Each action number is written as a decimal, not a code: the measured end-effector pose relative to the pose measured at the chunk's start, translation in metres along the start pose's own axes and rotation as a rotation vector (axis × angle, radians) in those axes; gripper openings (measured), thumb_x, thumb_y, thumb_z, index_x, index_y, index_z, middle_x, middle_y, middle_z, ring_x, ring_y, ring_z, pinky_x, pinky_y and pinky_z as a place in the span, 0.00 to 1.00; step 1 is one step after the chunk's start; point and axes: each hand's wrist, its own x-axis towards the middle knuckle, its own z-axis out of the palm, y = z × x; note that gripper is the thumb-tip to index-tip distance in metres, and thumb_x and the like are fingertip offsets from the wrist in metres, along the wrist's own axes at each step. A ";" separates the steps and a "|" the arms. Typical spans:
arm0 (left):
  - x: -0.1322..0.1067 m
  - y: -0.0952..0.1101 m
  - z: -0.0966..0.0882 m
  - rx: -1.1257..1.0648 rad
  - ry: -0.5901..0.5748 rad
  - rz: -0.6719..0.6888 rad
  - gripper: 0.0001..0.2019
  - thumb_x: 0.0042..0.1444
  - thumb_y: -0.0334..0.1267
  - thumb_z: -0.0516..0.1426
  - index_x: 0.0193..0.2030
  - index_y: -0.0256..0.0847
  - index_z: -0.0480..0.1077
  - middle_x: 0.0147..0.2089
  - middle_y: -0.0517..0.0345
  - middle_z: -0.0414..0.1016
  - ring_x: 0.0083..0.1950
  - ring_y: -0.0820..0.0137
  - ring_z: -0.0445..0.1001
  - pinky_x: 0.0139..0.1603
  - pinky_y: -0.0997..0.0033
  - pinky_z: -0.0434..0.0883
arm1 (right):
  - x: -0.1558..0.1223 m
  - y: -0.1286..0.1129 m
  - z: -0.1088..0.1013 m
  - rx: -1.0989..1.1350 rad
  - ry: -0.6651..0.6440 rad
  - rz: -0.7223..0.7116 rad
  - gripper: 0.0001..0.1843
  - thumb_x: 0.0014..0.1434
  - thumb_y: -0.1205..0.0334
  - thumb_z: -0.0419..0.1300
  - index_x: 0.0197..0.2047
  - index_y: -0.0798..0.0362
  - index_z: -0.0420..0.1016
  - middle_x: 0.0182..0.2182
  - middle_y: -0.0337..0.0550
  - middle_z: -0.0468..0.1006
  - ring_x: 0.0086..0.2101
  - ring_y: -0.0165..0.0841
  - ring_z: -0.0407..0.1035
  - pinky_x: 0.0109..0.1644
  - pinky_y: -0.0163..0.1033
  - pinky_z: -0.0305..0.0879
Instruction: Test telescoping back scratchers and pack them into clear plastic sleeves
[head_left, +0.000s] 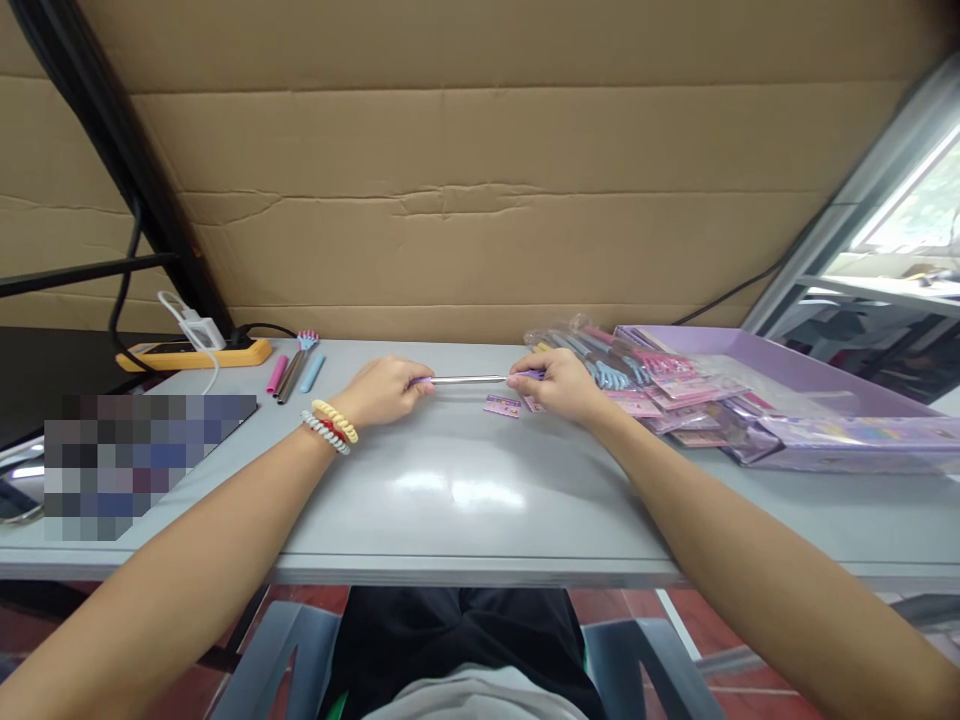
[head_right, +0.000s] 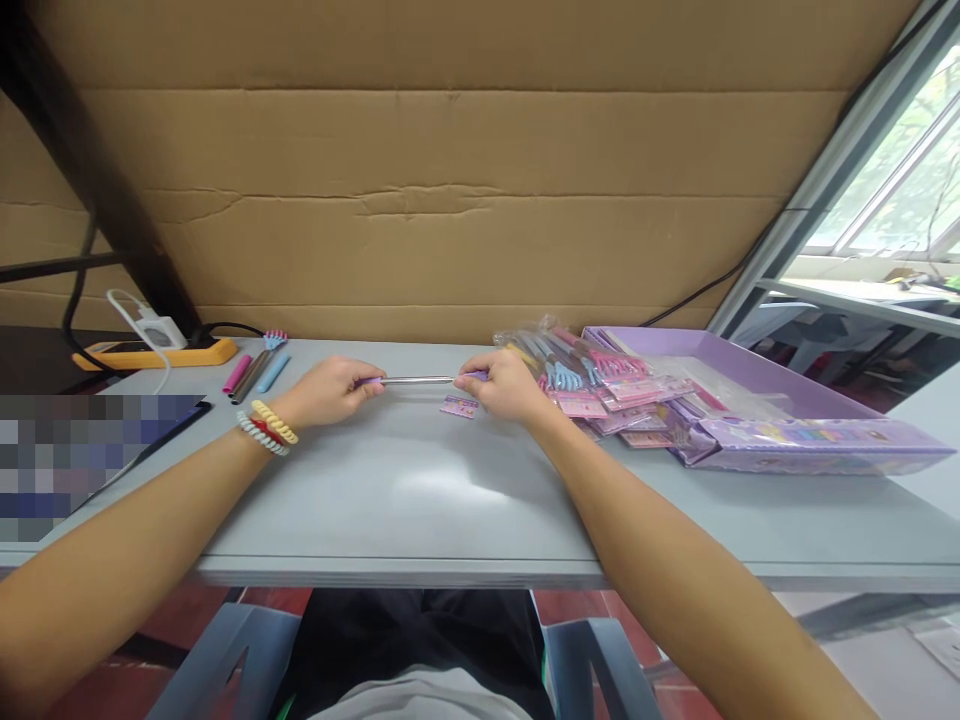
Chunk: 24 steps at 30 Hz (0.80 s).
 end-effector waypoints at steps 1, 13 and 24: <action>0.000 0.003 0.001 0.020 0.015 0.009 0.14 0.57 0.41 0.47 0.29 0.42 0.70 0.24 0.58 0.69 0.26 0.71 0.62 0.28 0.71 0.53 | 0.000 -0.002 0.001 0.011 0.001 0.009 0.21 0.51 0.47 0.55 0.27 0.59 0.73 0.17 0.39 0.65 0.19 0.26 0.57 0.27 0.32 0.53; -0.005 0.027 -0.005 0.183 0.173 0.025 0.14 0.59 0.40 0.46 0.38 0.41 0.72 0.32 0.54 0.75 0.32 0.68 0.69 0.30 0.70 0.56 | -0.005 -0.027 0.003 -0.087 0.167 -0.180 0.16 0.53 0.53 0.53 0.25 0.58 0.72 0.16 0.39 0.63 0.20 0.25 0.53 0.25 0.32 0.49; 0.001 0.001 -0.008 -0.093 0.025 -0.063 0.24 0.59 0.57 0.42 0.31 0.40 0.67 0.24 0.61 0.67 0.26 0.72 0.62 0.29 0.72 0.54 | -0.003 -0.025 -0.006 0.480 0.201 -0.107 0.22 0.50 0.48 0.63 0.39 0.57 0.69 0.28 0.43 0.70 0.24 0.27 0.62 0.28 0.33 0.58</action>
